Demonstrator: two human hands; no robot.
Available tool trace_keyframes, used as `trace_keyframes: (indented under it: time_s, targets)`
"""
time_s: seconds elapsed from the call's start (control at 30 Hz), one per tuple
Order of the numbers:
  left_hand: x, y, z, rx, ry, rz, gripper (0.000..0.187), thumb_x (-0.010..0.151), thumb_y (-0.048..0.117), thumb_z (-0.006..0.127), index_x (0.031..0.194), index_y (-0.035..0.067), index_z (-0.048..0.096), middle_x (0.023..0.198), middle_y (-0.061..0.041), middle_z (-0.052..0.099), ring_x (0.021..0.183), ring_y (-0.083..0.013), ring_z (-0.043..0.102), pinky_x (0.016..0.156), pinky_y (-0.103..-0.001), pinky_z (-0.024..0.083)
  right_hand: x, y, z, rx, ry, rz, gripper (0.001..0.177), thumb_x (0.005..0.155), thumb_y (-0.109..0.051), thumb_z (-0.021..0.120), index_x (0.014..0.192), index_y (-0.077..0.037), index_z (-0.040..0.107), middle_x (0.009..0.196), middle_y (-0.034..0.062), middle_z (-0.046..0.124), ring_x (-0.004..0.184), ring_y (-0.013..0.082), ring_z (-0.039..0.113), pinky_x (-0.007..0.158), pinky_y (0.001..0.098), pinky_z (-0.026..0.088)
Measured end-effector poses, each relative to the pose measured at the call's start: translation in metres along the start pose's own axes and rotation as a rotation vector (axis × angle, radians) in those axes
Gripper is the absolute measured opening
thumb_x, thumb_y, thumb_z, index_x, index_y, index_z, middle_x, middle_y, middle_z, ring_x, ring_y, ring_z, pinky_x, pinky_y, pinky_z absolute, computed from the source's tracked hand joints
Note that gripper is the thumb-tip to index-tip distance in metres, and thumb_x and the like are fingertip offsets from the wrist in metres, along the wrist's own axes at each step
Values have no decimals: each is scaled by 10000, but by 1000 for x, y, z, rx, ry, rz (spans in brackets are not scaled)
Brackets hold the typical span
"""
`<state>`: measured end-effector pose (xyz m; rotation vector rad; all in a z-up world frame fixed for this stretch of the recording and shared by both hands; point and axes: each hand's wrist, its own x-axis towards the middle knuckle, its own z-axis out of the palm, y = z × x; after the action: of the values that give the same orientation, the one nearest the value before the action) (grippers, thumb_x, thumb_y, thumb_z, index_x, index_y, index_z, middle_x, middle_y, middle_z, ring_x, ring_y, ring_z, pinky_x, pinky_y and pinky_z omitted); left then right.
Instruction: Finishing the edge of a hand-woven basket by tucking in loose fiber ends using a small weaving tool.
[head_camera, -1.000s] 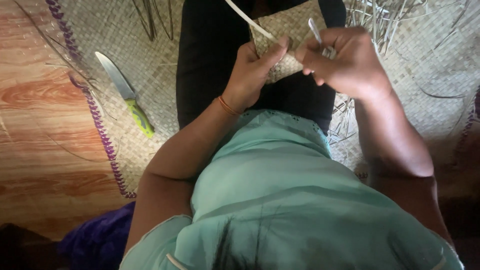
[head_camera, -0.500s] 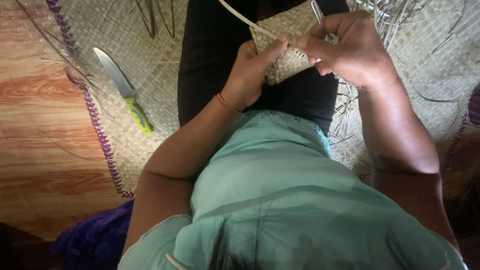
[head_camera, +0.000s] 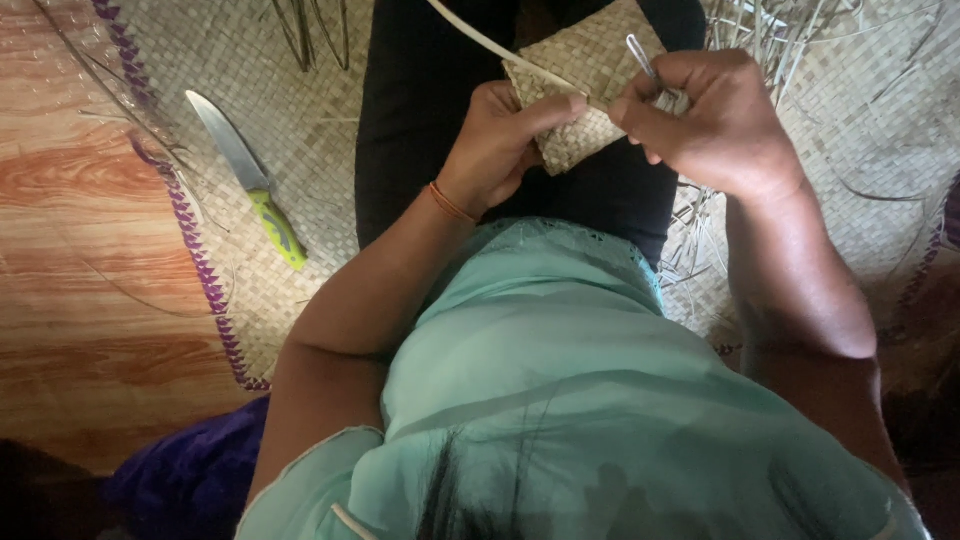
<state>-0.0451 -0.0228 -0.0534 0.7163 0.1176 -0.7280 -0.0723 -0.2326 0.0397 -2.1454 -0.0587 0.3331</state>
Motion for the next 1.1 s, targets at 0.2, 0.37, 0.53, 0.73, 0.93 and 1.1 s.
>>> trace_keyframes:
  time_s: [0.2,0.37,0.53,0.73,0.93,1.1]
  targets:
    - [2,-7,4,-22,90,22,224,865,26,728,1022,-130,696,892,-178,727,756,-214,699,711,-299,599,-9,6,10,-58,88,-123,47,1008,146,741,980,109,740,815,154,707,472,113,437,399,222,278]
    - [0,-9,7,-19,124,45,191,880,35,730,999,-111,703,860,-155,730,702,-176,686,644,-266,579,-12,10,16,-1,155,-117,34,985,150,737,977,122,721,840,138,692,602,140,484,532,245,358]
    - [1,-10,6,33,127,56,253,851,30,752,1030,-137,689,893,-189,732,735,-213,708,674,-281,607,-8,13,15,-56,139,-127,52,983,135,768,958,108,731,798,127,691,525,115,436,461,240,317]
    - [3,-17,1,39,123,71,259,856,39,751,1048,-123,689,917,-189,737,761,-219,716,701,-298,620,-6,11,13,-37,107,-103,37,985,137,770,990,113,743,806,137,693,531,119,458,458,231,323]
    - [3,-18,2,47,150,79,212,872,65,722,993,-109,707,862,-161,734,710,-185,692,659,-274,595,-3,14,12,54,87,-54,56,1019,139,745,971,121,723,740,133,667,505,117,516,413,209,334]
    - [1,-18,0,74,108,110,179,897,96,724,985,-59,708,843,-119,723,702,-160,690,645,-262,594,-3,16,12,39,78,-70,65,1007,152,760,964,122,720,742,141,672,490,119,511,409,214,334]
